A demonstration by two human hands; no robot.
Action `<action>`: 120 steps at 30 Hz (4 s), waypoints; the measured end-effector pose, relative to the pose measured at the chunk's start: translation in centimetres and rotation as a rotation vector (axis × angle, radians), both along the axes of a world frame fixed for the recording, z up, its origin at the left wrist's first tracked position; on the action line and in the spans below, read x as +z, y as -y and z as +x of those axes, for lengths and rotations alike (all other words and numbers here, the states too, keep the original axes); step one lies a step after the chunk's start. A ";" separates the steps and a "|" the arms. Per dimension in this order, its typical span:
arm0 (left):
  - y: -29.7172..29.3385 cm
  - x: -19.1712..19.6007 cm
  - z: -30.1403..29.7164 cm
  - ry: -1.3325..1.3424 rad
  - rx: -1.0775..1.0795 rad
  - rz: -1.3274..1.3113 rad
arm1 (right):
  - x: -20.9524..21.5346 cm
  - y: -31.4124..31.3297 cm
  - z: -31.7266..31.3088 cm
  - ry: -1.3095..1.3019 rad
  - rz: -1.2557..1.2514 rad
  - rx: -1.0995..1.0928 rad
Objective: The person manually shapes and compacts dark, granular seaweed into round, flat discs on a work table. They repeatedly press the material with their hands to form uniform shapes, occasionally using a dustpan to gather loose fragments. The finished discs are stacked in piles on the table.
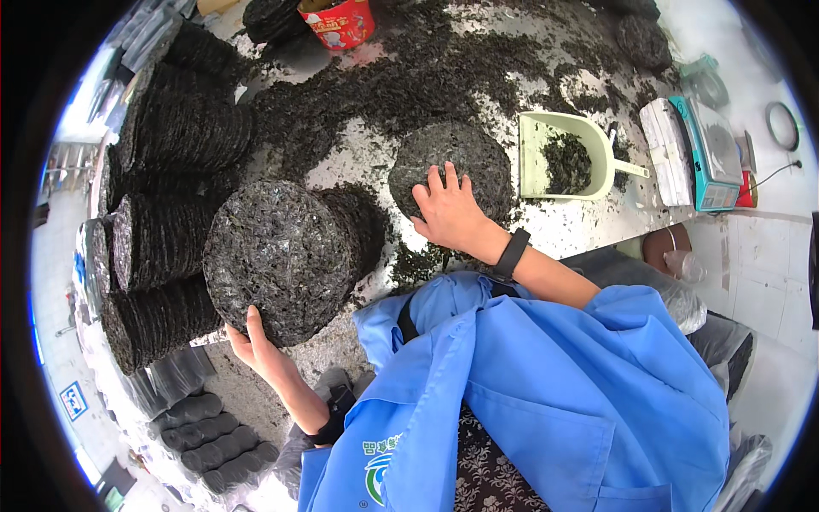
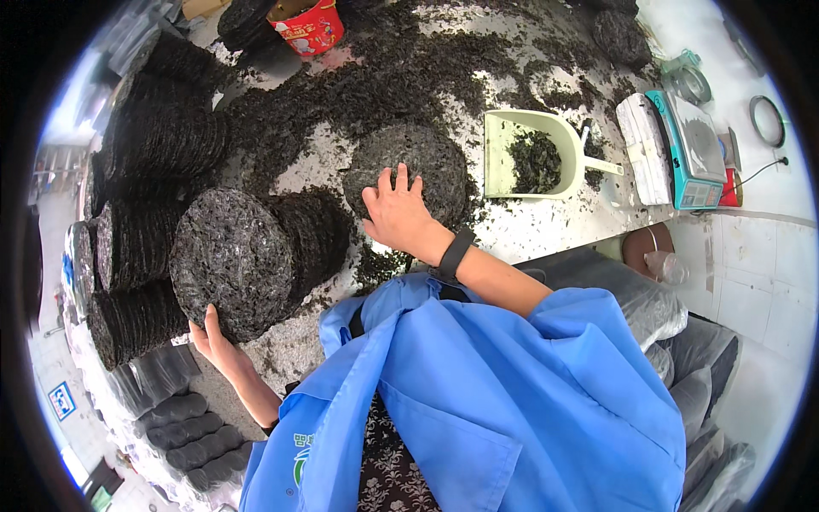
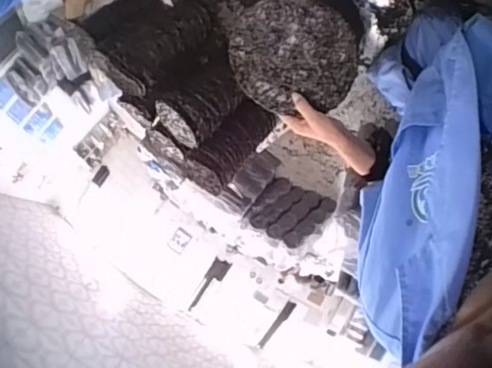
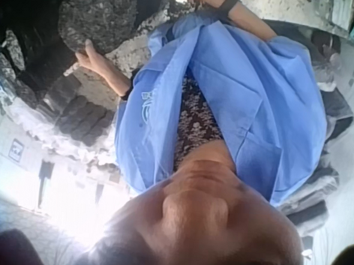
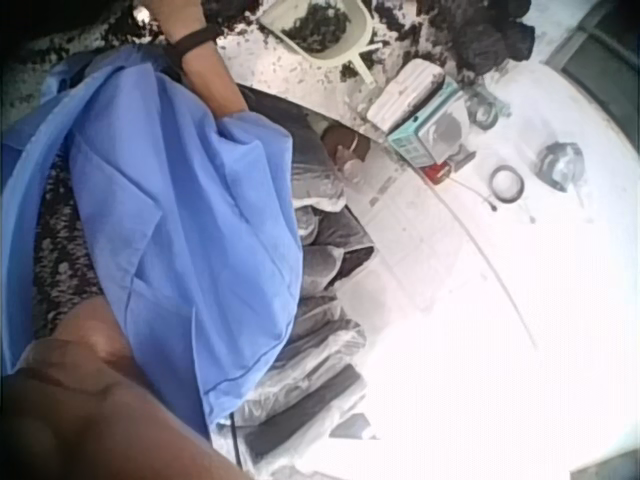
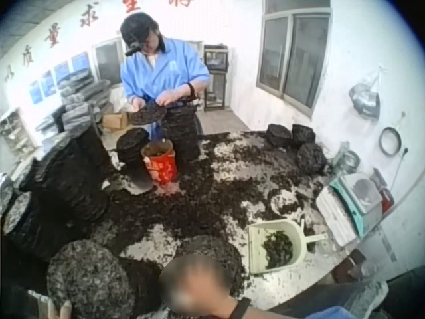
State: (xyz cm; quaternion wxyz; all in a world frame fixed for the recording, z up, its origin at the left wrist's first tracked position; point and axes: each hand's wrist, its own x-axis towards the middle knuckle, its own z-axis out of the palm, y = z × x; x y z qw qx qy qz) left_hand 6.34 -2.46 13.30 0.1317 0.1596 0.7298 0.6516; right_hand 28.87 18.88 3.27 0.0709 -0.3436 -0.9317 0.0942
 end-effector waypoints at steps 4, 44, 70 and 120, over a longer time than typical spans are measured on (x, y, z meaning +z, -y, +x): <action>-0.3 0.1 0.2 -0.012 0.036 -0.007 | 1.2 -0.3 0.5 -0.061 0.035 -0.001; -1.1 0.6 0.1 0.166 0.205 0.135 | 1.9 -3.9 9.1 0.176 0.001 0.315; -3.1 1.6 0.5 0.184 0.342 0.114 | 1.4 -3.6 8.4 0.102 -0.039 0.306; -2.7 0.7 -0.3 0.145 -0.046 0.210 | 3.8 -3.1 5.8 -0.071 0.036 0.201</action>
